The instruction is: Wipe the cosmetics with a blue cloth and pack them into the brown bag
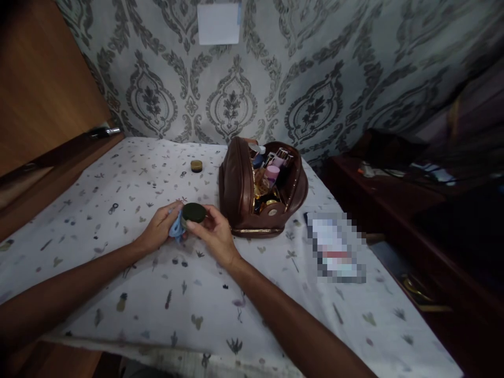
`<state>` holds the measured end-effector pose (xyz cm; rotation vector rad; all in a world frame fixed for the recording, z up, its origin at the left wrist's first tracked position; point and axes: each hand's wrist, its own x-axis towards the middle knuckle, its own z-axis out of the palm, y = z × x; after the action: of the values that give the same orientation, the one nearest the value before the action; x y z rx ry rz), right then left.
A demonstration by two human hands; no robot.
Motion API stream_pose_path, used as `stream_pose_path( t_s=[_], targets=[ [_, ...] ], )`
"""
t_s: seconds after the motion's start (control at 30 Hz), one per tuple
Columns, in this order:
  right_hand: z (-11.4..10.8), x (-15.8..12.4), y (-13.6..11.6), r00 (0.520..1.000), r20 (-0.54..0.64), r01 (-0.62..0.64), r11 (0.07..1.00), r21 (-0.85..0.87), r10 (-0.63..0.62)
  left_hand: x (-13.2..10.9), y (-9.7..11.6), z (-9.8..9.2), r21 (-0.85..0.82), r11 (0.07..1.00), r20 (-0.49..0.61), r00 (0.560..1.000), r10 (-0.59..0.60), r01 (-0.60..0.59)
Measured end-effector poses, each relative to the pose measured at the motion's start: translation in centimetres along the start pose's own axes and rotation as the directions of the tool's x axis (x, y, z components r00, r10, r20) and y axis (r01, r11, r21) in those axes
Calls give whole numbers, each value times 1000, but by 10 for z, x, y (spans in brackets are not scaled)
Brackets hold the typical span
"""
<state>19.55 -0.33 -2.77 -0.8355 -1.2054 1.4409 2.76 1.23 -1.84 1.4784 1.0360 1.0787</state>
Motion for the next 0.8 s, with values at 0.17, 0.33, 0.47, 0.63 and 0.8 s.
stream_pose_path(
  t_s=[0.17, 0.33, 0.47, 0.63, 0.8],
  targets=[
    [1, 2, 3, 998, -42, -43, 999, -11, 42, 2, -2, -5, -13, 1000, -198, 980, -28, 26],
    [-1, 3, 8, 997, -22, 70, 960, -271, -78, -1, -4, -7, 137, 975, 27, 985, 172, -174],
    [-3, -2, 11, 981, 27, 176, 824, -539, -192, -4, -3, -4, 372, 875, 248, 942, 228, -310],
    [0, -6, 15, 991, 24, 129, 868, -479, -133, -3, 1, -7, 480, 815, 209, 945, 253, -325],
    [2, -8, 15, 996, 8, 85, 871, -483, -93, -2, 0, -8, 519, 761, 201, 921, 333, -389]
  ],
)
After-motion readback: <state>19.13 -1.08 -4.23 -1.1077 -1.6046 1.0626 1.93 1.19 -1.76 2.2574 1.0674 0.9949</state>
